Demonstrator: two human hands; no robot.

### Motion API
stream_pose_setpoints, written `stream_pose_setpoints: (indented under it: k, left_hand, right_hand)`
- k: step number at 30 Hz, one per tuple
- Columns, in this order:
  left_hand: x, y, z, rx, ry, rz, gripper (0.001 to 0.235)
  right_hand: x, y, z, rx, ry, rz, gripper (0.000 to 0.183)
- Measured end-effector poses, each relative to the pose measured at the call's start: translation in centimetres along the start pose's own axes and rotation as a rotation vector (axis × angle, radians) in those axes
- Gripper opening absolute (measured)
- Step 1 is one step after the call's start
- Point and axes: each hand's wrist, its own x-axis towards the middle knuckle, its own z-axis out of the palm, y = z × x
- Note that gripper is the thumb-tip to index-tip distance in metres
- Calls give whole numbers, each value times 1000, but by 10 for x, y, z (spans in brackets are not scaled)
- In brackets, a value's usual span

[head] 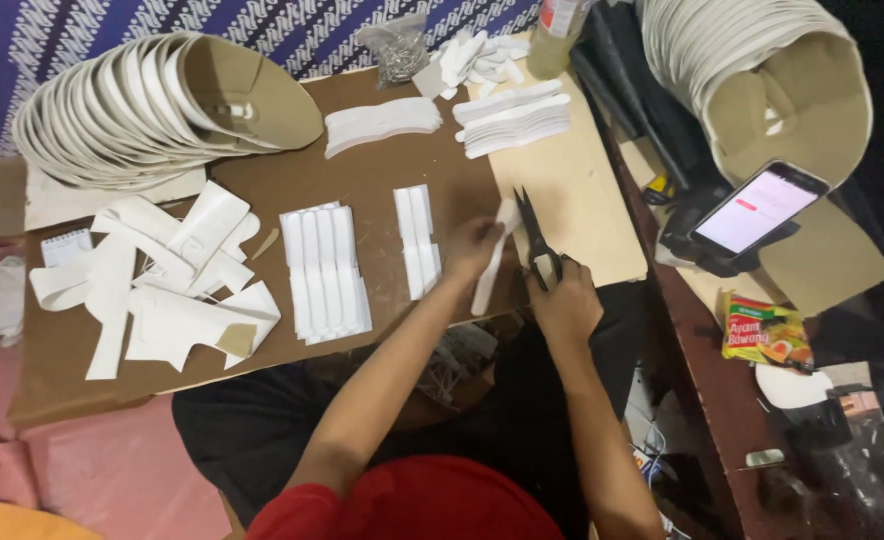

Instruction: The person uses scissors to cut long strips of white fabric into smaller, uniform pieces. They repeatedly pick up a strip, cut it, and place the resulting pieces into a neat stack on the table.

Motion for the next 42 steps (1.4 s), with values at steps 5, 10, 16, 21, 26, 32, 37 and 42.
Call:
stream_pose_setpoints:
  k: [5,10,16,21,26,32,37,42]
  left_hand:
    - [10,4,-26,-76,174,-33,34]
    - [9,18,-38,-24,211,-69,38]
    - [1,32,0,482,-93,-10,43]
    - [27,6,26,870,-83,22,39]
    - [29,10,-3,716,80,-116,34]
    - [-3,66,-72,324,346,-144,37]
    - [6,60,-69,-214,250,-226,47]
    - [-23,118,-73,-916,-268,-171,43]
  right_hand:
    - [0,-13,-14,42,-67,4,58]
    - [-6,-29,-28,81,-145,70,62]
    - [-10,-27,-35,148,-172,116,66]
    - [-11,-25,-33,152,-145,115,62]
    - [-12,-37,-50,198,-166,122,60]
    - [-15,-64,-53,199,-266,4,59]
    - [-17,-71,-38,108,-236,-150,55]
    - [12,-49,-46,272,-346,-110,56]
